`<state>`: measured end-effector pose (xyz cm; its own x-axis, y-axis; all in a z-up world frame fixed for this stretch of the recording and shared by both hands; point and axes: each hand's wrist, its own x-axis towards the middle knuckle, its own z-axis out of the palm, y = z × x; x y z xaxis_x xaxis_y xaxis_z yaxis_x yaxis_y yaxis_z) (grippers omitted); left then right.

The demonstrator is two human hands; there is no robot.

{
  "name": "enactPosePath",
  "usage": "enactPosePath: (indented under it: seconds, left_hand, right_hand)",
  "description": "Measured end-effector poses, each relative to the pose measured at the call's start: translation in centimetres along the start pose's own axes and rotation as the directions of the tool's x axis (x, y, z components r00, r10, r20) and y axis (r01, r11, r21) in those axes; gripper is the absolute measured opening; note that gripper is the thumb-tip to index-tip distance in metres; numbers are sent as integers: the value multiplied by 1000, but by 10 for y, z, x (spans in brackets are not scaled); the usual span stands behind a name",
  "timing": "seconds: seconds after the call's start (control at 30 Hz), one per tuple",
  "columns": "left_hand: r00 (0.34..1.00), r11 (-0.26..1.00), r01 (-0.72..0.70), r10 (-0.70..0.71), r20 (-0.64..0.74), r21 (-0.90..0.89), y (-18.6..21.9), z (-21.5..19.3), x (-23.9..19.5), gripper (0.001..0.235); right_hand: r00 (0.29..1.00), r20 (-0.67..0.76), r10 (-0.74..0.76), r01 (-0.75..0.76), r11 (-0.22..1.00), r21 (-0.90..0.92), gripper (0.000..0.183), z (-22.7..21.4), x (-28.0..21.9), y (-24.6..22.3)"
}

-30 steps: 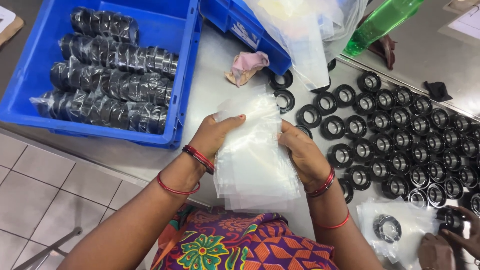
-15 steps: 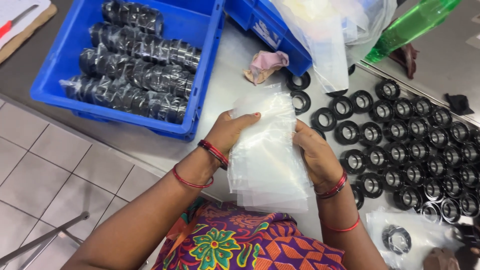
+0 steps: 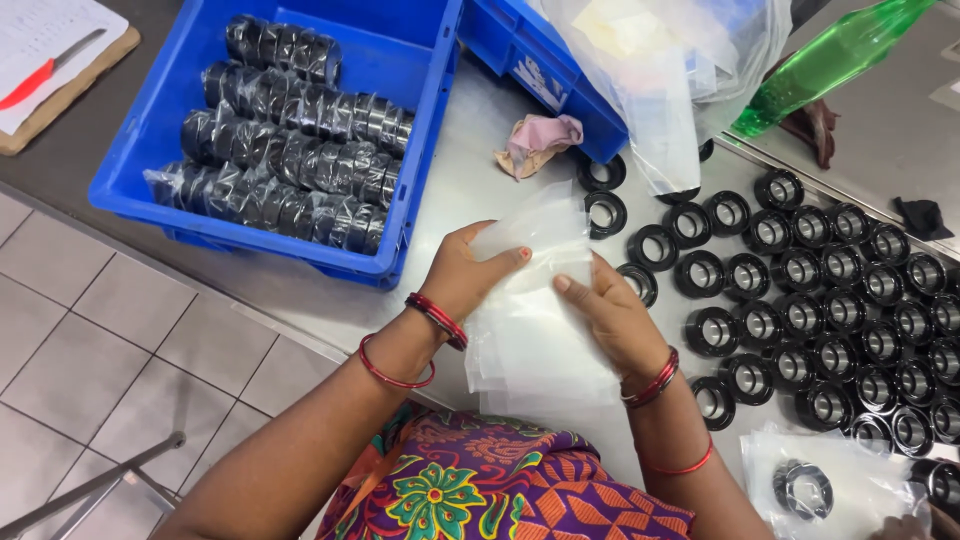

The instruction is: Packing metal parts into plastic bags at a manufacturing station.

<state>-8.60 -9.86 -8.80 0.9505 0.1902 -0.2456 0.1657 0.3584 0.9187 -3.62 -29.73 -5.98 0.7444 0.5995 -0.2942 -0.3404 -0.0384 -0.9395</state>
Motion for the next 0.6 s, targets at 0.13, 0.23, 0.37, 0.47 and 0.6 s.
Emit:
enactPosePath:
  seconds: [0.13, 0.23, 0.37, 0.47, 0.6]
  left_hand:
    - [968, 961, -249, 249, 17, 117, 3, -7, 3, 42]
    - [901, 849, -416, 434, 22, 326, 26, -9, -2, 41]
    - [877, 765, -431, 479, 25, 479, 38, -14, 1, 22]
    - [892, 779, -406, 452, 21, 478, 37, -13, 6, 24]
    - [920, 798, -346, 392, 11, 494, 33, -13, 11, 28]
  right_hand:
    - [994, 75, -77, 70, 993, 91, 46, 0, -1, 10]
    - [996, 71, -53, 47, 995, 89, 46, 1, -3, 13]
    - [999, 49, -15, 10, 996, 89, 46, 0, -5, 12]
    - [999, 33, 20, -23, 996, 91, 44, -7, -3, 21]
    - [999, 28, 40, -43, 994, 103, 44, -7, -5, 12]
